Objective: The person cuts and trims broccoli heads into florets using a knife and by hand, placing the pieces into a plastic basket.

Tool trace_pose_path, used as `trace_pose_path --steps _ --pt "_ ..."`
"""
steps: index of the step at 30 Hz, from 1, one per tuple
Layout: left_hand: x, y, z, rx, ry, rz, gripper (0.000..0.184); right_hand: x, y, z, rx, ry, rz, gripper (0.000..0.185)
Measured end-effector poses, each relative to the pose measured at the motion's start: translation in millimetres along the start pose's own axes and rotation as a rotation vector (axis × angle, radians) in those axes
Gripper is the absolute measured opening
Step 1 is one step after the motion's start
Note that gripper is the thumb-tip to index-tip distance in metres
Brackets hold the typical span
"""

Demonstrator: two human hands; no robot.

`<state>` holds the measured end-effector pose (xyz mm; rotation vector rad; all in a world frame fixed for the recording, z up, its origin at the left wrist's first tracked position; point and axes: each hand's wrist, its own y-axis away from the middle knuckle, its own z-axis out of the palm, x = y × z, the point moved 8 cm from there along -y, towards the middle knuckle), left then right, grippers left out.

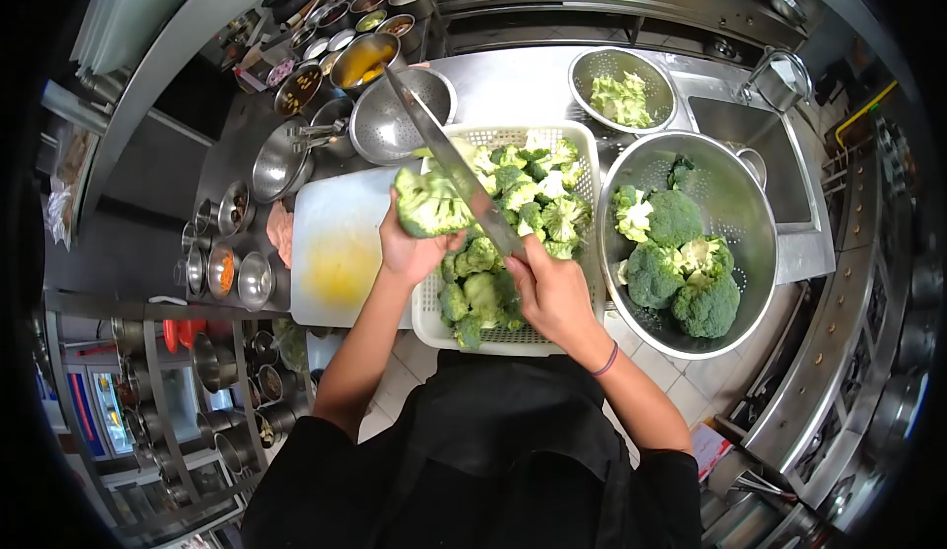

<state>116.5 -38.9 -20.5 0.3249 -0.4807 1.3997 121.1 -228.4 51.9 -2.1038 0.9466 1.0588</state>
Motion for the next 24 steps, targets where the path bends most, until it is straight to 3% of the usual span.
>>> trace_pose_path --steps 1,5,7,9,13,15,17,22,24 --pt "-1 -1 11 -0.053 0.059 0.068 0.076 2 3 -2 -0.012 -0.019 0.029 0.015" --pt "4 -10 37 -0.226 0.125 -0.002 0.078 -2 26 -27 0.144 -0.012 0.016 0.016" --pt "9 -18 29 -0.057 -0.086 0.024 0.074 -1 40 -43 0.233 -0.005 0.054 0.018" --pt "2 -31 42 -0.083 -0.009 -0.069 0.075 12 57 -59 0.321 0.03 0.202 0.02" --pt "-26 -63 63 0.035 -0.371 -0.118 0.092 10 84 -81 0.423 0.118 0.213 0.025" --pt "-44 -86 89 -0.018 -0.678 -0.095 0.093 4 96 -91 0.478 0.22 0.228 0.029" --pt "-55 -104 107 -0.103 -1.141 0.096 0.094 -10 102 -99 0.498 0.36 0.172 0.032" --pt "-93 -125 150 -0.17 -1.359 0.119 0.092 -3 130 -101 0.752 0.403 0.118 0.037" --pt "-108 -129 165 -0.192 -1.238 0.059 0.091 16 136 -100 0.686 0.413 0.255 0.037"
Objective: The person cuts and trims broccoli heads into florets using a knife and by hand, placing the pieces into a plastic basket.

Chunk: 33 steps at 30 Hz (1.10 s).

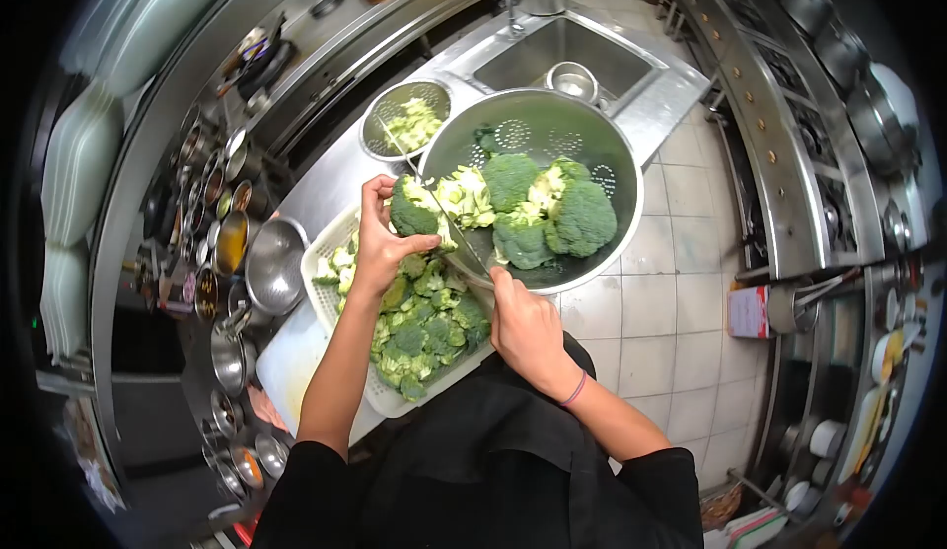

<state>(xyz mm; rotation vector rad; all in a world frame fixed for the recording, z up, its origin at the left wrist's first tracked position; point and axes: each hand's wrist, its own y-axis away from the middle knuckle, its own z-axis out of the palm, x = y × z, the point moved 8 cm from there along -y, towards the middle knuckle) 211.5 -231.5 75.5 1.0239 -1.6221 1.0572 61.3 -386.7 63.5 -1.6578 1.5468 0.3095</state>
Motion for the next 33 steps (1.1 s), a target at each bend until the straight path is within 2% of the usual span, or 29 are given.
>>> trace_pose_path --steps 1,3,5,6,7,9,11,13,14,15,17,18,19,22,23,25,28,30,33 --pt "2 -3 7 -0.01 0.121 -0.039 0.091 11 2 7 -0.111 0.044 0.087 0.038" --pt "7 -12 17 -0.05 0.012 0.017 0.087 16 3 -2 -0.083 0.044 0.119 0.038" --pt "-1 -20 27 -0.086 0.128 -0.004 0.083 4 1 -27 0.033 0.021 0.071 0.039" --pt "13 -21 31 -0.067 0.112 -0.077 0.085 -10 -1 -46 0.162 -0.002 -0.025 0.04" --pt "9 -23 33 -0.073 0.114 -0.081 0.085 -15 -4 -55 0.162 0.001 -0.018 0.04" --pt "4 -30 36 -0.094 0.256 -0.071 0.084 -33 -4 -82 0.341 -0.04 -0.137 0.041" --pt "13 -32 38 -0.108 0.241 -0.024 0.083 -28 -2 -81 0.379 -0.082 -0.165 0.041" --pt "14 -32 32 -0.07 0.063 0.008 0.084 -10 -13 -51 0.1 0.096 -0.039 0.039" --pt "19 -29 35 -0.098 0.233 -0.028 0.086 25 -8 -18 -0.186 0.223 0.168 0.037" --pt "26 -25 36 -0.083 0.412 -0.093 0.084 32 1 -11 -0.174 0.225 0.181 0.037" --pt "53 -22 33 -0.125 0.527 -0.036 0.081 48 11 6 -0.274 0.267 0.259 0.037" --pt "50 -24 26 -0.135 0.526 0.019 0.082 48 13 6 -0.252 0.231 0.273 0.035" --pt "50 -19 22 -0.13 0.579 -0.021 0.086 45 17 9 -0.272 0.225 0.272 0.035" --pt "4 -6 0 -0.124 0.963 -0.175 0.08 49 11 3 -0.174 0.07 0.316 0.024" --pt "-24 1 -9 -0.109 1.128 -0.255 0.075 51 12 3 -0.192 0.062 0.293 0.024" --pt "-46 18 -21 -0.16 1.381 -0.279 0.072 58 18 3 -0.233 -0.079 0.365 0.029" --pt "-74 50 -50 -0.043 1.312 -0.278 0.074 60 25 5 -0.272 -0.247 0.43 0.022" --pt "-69 69 -70 0.114 1.099 -0.203 0.077 52 28 6 -0.323 -0.354 0.481 0.019" --pt "-62 95 -106 0.207 0.906 -0.087 0.079 17 23 15 -0.519 -0.355 0.347 0.016"
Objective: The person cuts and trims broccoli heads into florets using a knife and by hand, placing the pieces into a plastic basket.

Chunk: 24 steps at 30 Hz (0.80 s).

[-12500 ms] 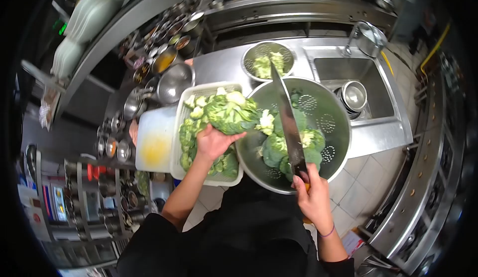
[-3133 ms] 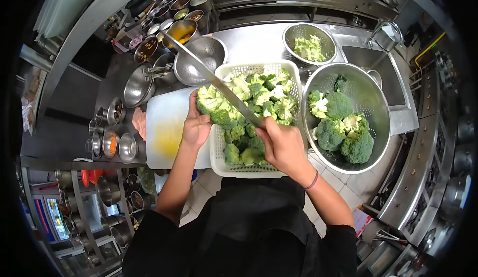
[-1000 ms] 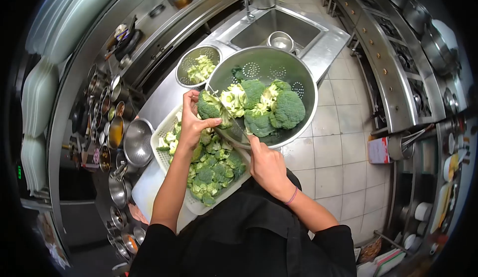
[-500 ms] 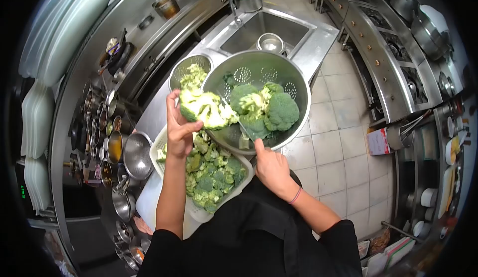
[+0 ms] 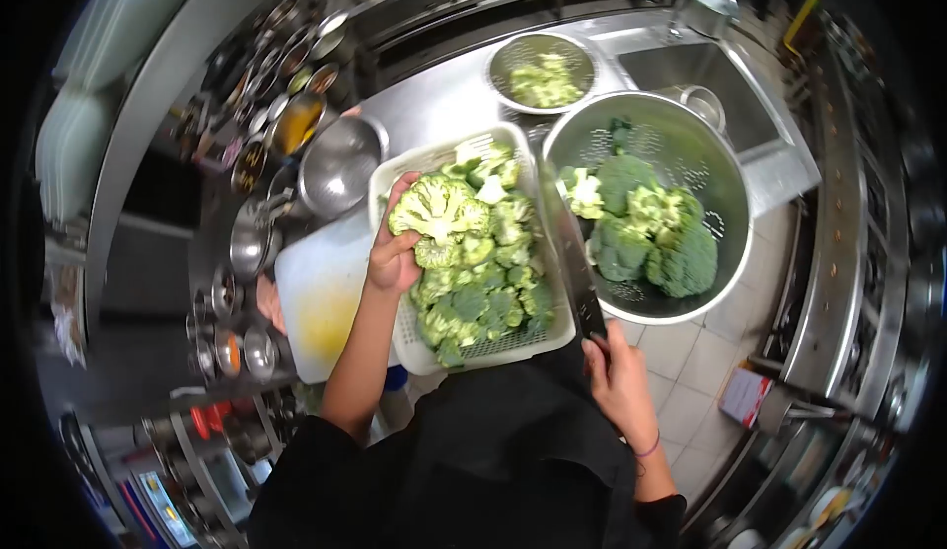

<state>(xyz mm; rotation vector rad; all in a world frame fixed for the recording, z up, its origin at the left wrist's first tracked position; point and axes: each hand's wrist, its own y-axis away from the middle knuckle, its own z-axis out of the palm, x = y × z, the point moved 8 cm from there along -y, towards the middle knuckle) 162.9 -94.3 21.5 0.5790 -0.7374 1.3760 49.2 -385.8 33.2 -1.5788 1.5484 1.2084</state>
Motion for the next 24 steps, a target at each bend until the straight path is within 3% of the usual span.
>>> trace_pose_path --steps 4,6,7,11,15,17,18,20,22,24 --pt "33 33 -40 0.111 -0.304 0.184 0.068 -37 2 33 -0.284 0.352 -0.127 0.017" --pt "57 50 -37 0.049 -0.578 0.414 0.059 -43 0 45 -0.365 0.336 -0.115 0.018" --pt "62 58 -40 0.077 -0.582 0.448 0.05 -46 -1 51 -0.412 0.398 -0.142 0.017" --pt "76 85 -46 0.198 -0.783 0.568 0.041 -62 -5 64 -0.508 0.542 -0.266 0.018" --pt "80 101 -49 0.214 -0.769 0.662 0.039 -68 -5 71 -0.566 0.576 -0.283 0.019" --pt "87 110 -35 0.259 -1.059 0.736 0.034 -70 -4 75 -0.634 0.578 -0.279 0.02" --pt "90 110 -33 0.252 -1.053 0.733 0.034 -71 -5 75 -0.628 0.578 -0.271 0.02" --pt "92 112 -15 0.147 -1.328 0.815 0.033 -70 -6 78 -0.678 0.482 -0.192 0.02" --pt "90 112 -14 0.182 -1.355 0.821 0.032 -66 -13 80 -0.686 0.448 -0.185 0.02" --pt "68 106 -3 -0.049 -1.338 0.754 0.032 -57 -26 90 -0.695 0.412 -0.178 0.02"
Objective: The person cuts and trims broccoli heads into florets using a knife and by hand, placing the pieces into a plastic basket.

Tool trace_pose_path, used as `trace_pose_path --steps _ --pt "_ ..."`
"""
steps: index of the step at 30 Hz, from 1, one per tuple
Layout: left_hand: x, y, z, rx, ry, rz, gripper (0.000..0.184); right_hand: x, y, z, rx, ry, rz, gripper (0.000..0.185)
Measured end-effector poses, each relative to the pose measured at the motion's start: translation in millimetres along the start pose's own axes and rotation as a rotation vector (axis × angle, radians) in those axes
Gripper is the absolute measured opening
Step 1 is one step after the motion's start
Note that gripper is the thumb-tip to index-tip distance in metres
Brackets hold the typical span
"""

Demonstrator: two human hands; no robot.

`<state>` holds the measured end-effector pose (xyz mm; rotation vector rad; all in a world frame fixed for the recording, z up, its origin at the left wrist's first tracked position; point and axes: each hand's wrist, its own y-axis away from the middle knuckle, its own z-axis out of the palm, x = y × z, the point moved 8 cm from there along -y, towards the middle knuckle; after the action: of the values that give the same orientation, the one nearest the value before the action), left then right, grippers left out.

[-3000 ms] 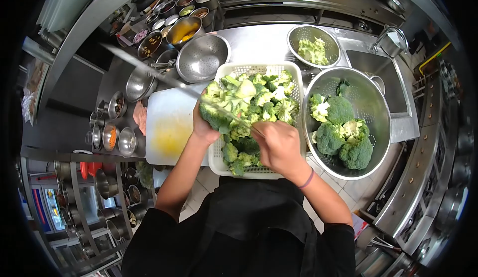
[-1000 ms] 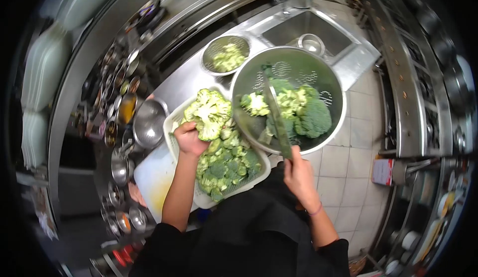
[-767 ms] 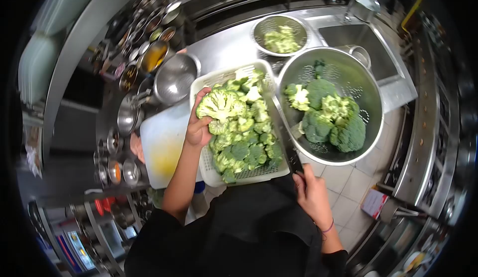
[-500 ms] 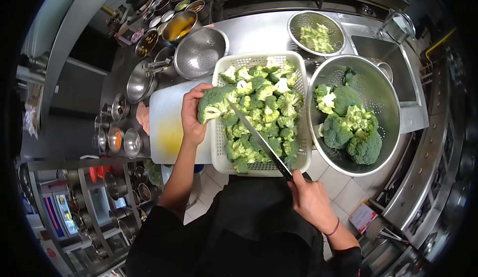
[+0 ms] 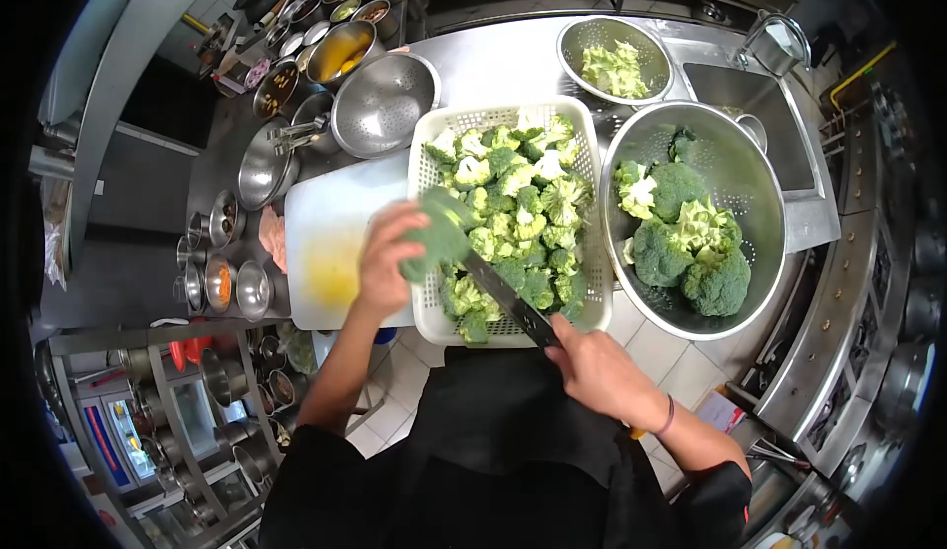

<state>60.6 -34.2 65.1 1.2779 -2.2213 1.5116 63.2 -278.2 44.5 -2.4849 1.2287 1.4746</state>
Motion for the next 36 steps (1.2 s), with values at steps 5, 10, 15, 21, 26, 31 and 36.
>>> trace_pose_path --steps 5,10,15,21,26,31,36 --pt "-1 -15 41 -0.089 0.25 -0.022 0.041 36 -51 16 -0.055 -0.059 -0.018 0.011" --pt "-85 43 13 0.644 1.091 -0.862 0.051 48 -39 6 -0.141 -0.443 0.196 0.011" --pt "-91 72 26 0.712 1.466 -1.116 0.056 55 -28 -4 0.245 -0.176 0.044 0.013" --pt "-104 65 11 0.596 0.77 -1.05 0.054 1 -3 -7 0.248 0.482 -0.066 0.022" --pt "-97 56 18 0.578 0.925 -1.175 0.046 -4 -1 -7 0.257 0.457 -0.099 0.017" --pt "-96 61 30 0.529 1.481 -1.045 0.06 2 1 -12 0.272 0.281 -0.019 0.015" --pt "-99 83 47 0.497 1.801 -1.116 0.055 19 5 -3 0.256 0.086 -0.002 0.015"
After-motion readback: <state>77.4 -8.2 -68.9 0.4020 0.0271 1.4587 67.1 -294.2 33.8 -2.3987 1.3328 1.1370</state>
